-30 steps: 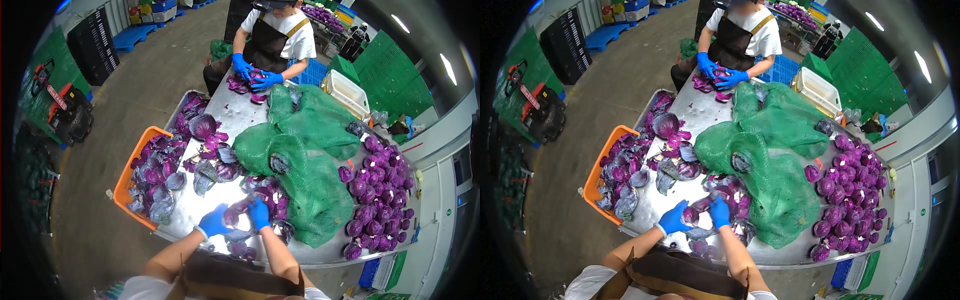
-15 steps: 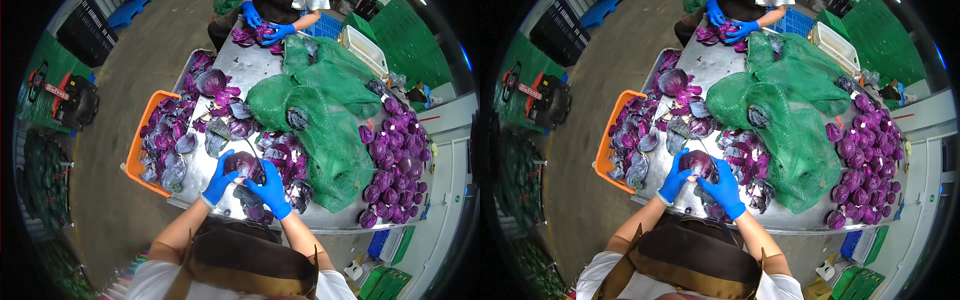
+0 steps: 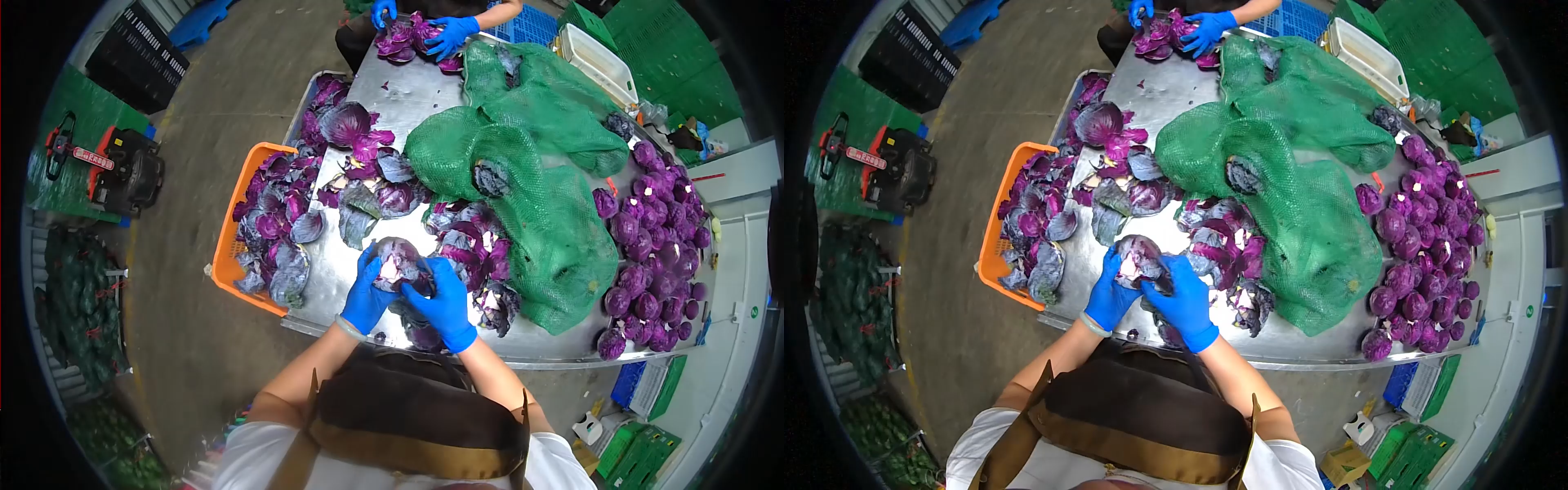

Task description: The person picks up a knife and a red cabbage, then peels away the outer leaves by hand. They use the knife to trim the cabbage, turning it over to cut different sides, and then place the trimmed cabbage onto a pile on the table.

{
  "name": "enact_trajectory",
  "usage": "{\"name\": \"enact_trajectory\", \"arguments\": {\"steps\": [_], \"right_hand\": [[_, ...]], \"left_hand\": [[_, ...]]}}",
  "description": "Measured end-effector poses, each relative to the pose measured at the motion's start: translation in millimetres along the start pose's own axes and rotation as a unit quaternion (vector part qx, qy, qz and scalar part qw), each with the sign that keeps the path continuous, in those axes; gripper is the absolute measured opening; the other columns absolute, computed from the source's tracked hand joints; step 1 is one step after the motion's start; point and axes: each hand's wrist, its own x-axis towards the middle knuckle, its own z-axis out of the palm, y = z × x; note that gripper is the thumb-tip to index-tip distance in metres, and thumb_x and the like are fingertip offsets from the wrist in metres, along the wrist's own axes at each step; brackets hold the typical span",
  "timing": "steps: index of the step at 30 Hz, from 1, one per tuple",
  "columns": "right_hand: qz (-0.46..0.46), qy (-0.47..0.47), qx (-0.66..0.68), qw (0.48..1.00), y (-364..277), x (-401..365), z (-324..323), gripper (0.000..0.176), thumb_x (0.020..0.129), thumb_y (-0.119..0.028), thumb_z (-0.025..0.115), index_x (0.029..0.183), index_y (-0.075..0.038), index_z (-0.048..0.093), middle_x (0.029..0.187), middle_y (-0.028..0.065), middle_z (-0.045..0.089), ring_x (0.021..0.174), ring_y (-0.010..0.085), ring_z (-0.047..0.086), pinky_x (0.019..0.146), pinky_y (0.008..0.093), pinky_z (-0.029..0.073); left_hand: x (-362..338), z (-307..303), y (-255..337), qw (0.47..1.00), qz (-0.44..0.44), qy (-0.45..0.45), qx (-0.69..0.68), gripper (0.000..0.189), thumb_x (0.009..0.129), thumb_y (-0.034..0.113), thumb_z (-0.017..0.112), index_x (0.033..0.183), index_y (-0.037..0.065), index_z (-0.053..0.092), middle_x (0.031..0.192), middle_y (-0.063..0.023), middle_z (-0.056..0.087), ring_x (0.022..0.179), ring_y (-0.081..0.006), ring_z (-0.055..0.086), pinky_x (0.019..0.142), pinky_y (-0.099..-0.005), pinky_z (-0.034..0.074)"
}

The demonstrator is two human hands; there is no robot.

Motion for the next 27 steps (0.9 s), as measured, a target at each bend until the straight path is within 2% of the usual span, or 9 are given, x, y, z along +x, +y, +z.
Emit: {"name": "enact_trajectory", "arguments": {"steps": [2,8,15,19,21,22,24,25,27], "right_hand": [[-0.030,0.006,-0.039,0.999,-6.0,6.7,-2.9,0.040,0.076,-0.019,0.080,0.108,-0.005,0.062,0.092,0.0154,0.064,0.079,0.0297,0.067,0.069,0.0358,0.054],[-0.070,-0.074,-0.162,0.982,2.6,11.2,-10.9,0.037,0.076,-0.021,0.077,0.107,-0.007,0.062,0.089,0.0146,0.066,0.075,0.0303,0.068,0.062,0.0373,0.054],[-0.067,-0.067,-0.079,0.992,4.8,14.3,-9.3,0.027,0.079,-0.018,0.075,0.102,-0.010,0.063,0.085,0.0130,0.064,0.075,0.0332,0.066,0.062,0.0392,0.053],[-0.076,-0.181,-0.049,0.979,17.2,14.9,-18.2,0.019,0.083,-0.017,0.073,0.097,-0.008,0.064,0.087,0.0142,0.064,0.080,0.0349,0.065,0.069,0.0394,0.054],[-0.140,-0.236,-0.004,0.962,24.6,15.4,-22.6,0.020,0.083,-0.017,0.074,0.098,-0.008,0.066,0.088,0.0127,0.067,0.080,0.0318,0.067,0.072,0.0373,0.054],[-0.074,-0.206,0.057,0.974,30.0,11.1,-24.4,0.021,0.082,-0.017,0.075,0.099,-0.007,0.067,0.090,0.0119,0.068,0.080,0.0294,0.068,0.073,0.0362,0.054],[0.059,-0.152,0.175,0.971,36.6,-0.4,-28.8,0.023,0.082,-0.018,0.077,0.101,-0.006,0.069,0.093,0.0103,0.070,0.082,0.0245,0.069,0.075,0.0341,0.054],[0.065,-0.115,0.165,0.977,37.7,1.4,-28.8,0.024,0.082,-0.018,0.077,0.101,-0.006,0.069,0.094,0.0097,0.070,0.082,0.0226,0.069,0.075,0.0333,0.054],[0.082,-0.029,0.144,0.986,34.9,8.5,-28.3,0.026,0.081,-0.019,0.078,0.102,-0.005,0.070,0.097,0.0085,0.071,0.083,0.0188,0.069,0.075,0.0319,0.053]], "left_hand": [[2.0,2.8,2.7,1.000,0.022,0.010,0.016,0.055,0.098,0.028,0.058,0.145,0.024,0.031,0.140,-0.0115,0.045,0.124,-0.0303,0.053,0.097,-0.0497,0.051],[-6.2,25.6,11.6,0.974,0.028,0.100,0.203,0.061,0.092,0.021,0.065,0.142,0.024,0.030,0.137,-0.0112,0.047,0.120,-0.0268,0.055,0.085,-0.0430,0.057],[-4.6,35.4,11.6,0.963,0.001,0.138,0.232,0.060,0.089,0.026,0.070,0.138,0.024,0.034,0.133,-0.0098,0.049,0.116,-0.0266,0.056,0.083,-0.0442,0.056],[-6.3,39.1,14.9,0.966,-0.062,0.159,0.192,0.057,0.092,0.038,0.065,0.140,0.021,0.038,0.134,-0.0103,0.051,0.116,-0.0271,0.057,0.088,-0.0455,0.054],[4.8,23.4,13.6,0.992,-0.119,0.042,-0.004,0.056,0.094,0.044,0.059,0.140,0.017,0.042,0.133,-0.0111,0.054,0.117,-0.0264,0.058,0.093,-0.0453,0.052],[8.4,18.0,17.3,0.984,-0.143,-0.018,-0.101,0.056,0.095,0.048,0.056,0.140,0.015,0.044,0.133,-0.0115,0.055,0.118,-0.0261,0.058,0.095,-0.0452,0.051],[10.2,14.8,22.8,0.996,-0.074,0.045,0.016,0.058,0.096,0.052,0.051,0.138,0.012,0.048,0.133,-0.0120,0.057,0.118,-0.0253,0.057,0.098,-0.0444,0.049],[10.5,14.2,23.9,0.993,-0.043,0.076,0.075,0.060,0.097,0.054,0.048,0.138,0.010,0.049,0.132,-0.0122,0.058,0.119,-0.0249,0.057,0.100,-0.0440,0.048],[9.8,18.8,24.0,0.990,-0.011,0.095,0.106,0.053,0.097,0.045,0.054,0.140,0.016,0.042,0.133,-0.0114,0.054,0.118,-0.0274,0.057,0.092,-0.0470,0.053]]}}
